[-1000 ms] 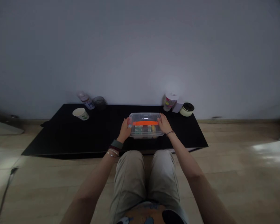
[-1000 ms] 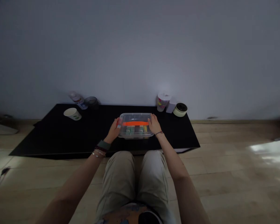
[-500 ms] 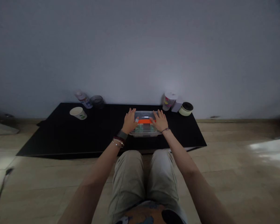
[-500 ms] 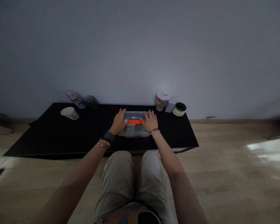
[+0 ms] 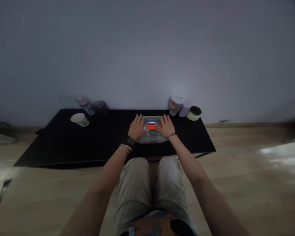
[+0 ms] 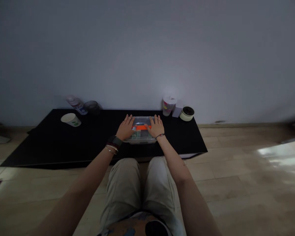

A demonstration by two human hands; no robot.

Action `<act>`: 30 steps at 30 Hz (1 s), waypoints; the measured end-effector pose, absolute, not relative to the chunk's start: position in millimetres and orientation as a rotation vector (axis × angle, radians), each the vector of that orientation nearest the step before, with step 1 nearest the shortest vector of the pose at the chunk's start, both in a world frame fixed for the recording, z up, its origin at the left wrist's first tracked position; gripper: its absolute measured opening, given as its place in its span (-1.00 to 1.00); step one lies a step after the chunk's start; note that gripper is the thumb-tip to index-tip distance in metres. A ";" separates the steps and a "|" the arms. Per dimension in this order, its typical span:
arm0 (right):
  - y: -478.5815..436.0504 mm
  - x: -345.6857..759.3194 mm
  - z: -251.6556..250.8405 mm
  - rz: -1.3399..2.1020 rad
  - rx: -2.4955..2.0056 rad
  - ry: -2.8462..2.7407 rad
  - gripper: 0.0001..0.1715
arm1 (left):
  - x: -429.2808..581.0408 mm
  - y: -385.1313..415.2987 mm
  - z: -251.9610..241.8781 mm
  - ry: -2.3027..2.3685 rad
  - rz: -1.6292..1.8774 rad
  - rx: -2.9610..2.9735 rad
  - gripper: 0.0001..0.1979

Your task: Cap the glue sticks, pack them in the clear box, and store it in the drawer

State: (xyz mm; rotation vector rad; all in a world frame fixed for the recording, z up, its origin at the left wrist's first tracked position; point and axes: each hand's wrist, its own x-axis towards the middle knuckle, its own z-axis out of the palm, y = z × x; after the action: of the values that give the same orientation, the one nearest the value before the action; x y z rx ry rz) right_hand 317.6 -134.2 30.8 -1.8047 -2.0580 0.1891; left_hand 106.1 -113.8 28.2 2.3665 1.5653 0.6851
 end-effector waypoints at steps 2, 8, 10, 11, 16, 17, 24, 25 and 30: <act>-134.2 318.2 33.4 0.226 -1.816 -2.022 -0.30 | 106.1 -113.3 29.5 1.575 0.655 2.361 -0.44; -136.7 328.1 39.2 0.401 -2.132 -1.514 -0.28 | 109.2 -121.1 41.6 1.721 0.502 2.365 -0.46; -137.1 331.7 40.3 0.535 -2.181 -1.461 -0.22 | 110.8 -124.8 46.0 1.791 0.434 2.373 -0.46; -137.3 332.7 41.0 0.588 -2.195 -1.470 -0.22 | 111.5 -126.2 47.7 1.820 0.406 2.374 -0.46; -141.6 327.3 47.4 0.407 -2.256 -1.568 -0.41 | 112.5 -127.8 50.2 1.857 0.336 2.382 -0.45; -143.0 324.9 48.6 0.336 -2.259 -1.582 -0.45 | 112.4 -127.4 49.7 1.854 0.335 2.383 -0.45; -143.0 325.7 48.6 0.292 -2.217 -1.546 -0.45 | 111.4 -126.0 46.1 1.867 0.366 2.375 -0.45; -141.9 327.8 47.9 0.348 -2.225 -1.511 -0.42 | 111.3 -126.1 46.2 1.864 0.370 2.373 -0.45; -140.2 329.9 49.2 0.467 -2.308 -1.462 -0.43 | 111.4 -126.6 47.5 1.855 0.384 2.341 -0.45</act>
State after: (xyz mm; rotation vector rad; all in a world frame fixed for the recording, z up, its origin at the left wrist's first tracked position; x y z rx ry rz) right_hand 329.9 -140.2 49.2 -2.3083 -1.4620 0.4668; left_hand 111.4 -126.6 47.5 2.3410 1.8553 0.3839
